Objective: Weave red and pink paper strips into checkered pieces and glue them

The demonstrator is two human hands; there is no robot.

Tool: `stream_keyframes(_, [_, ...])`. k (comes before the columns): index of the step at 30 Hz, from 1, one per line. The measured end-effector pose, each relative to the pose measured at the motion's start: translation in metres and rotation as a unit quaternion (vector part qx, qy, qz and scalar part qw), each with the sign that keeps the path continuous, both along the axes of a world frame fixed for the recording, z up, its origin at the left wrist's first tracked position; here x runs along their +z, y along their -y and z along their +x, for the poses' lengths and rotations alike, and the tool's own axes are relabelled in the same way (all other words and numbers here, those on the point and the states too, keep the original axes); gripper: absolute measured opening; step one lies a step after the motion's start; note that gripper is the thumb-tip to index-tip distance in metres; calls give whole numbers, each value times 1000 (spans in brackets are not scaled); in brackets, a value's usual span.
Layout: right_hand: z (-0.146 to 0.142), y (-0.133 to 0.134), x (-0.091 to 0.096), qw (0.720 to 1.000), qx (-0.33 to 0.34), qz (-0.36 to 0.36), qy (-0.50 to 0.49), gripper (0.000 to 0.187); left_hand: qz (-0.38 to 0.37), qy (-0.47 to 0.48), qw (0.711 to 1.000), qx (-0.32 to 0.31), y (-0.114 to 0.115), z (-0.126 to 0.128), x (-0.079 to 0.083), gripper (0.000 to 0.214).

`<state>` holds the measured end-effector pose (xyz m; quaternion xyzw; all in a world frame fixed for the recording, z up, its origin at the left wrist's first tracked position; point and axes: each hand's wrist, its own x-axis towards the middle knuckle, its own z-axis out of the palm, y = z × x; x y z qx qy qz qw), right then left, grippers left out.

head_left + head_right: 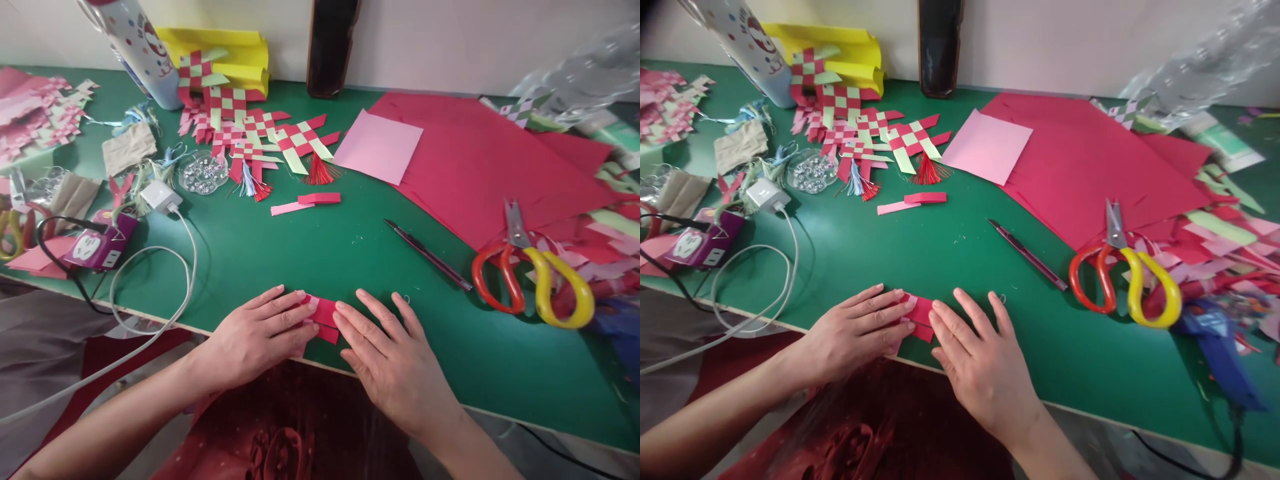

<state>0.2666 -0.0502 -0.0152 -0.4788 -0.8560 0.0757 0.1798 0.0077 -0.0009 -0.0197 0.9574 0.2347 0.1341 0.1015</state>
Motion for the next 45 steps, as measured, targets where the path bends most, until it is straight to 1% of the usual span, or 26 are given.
stream_keyframes(4, [2, -3, 4, 998, -20, 1, -54, 30, 2, 10, 1000, -3, -1, 1, 2, 34])
stream_keyframes(7, [0, -8, 6, 996, -46, 14, -71, 30, 2, 10, 1000, 2, -1, 3, 3, 34])
stream_keyframes(12, [-13, -19, 10, 993, -99, 25, -58, 17, 4, 7, 1000, 9, -1, 4, 3, 38])
stream_keyframes(17, [-24, -27, 13, 990, -137, -3, -28, 12, 0, -5, 1000, 11, -1, 4, 4, 39])
stream_keyframes(22, [-25, -30, 15, 989, -141, -29, -12, 8, 0, -6, 1000, 8, -1, 4, 3, 40])
stream_keyframes(26, [-26, -31, 16, 989, -142, -36, -5, 6, 2, -10, 1000, 11, 0, 3, 2, 42])
stream_keyframes(30, [-28, -31, 16, 990, -135, -30, -7, 12, 2, -14, 1000, 15, 0, 3, 2, 42])
stream_keyframes(35, [-29, -30, 16, 990, -136, -37, -26, 14, 5, -17, 1000, 16, 0, 3, 1, 43])
stream_keyframes(39, [-28, -30, 17, 990, -132, -37, -24, 13, 8, -27, 1000, 14, 0, 2, 0, 44])
stream_keyframes(45, [-28, -32, 17, 990, -135, -29, -16, 17, 6, -30, 999, 10, 0, 2, 0, 43])
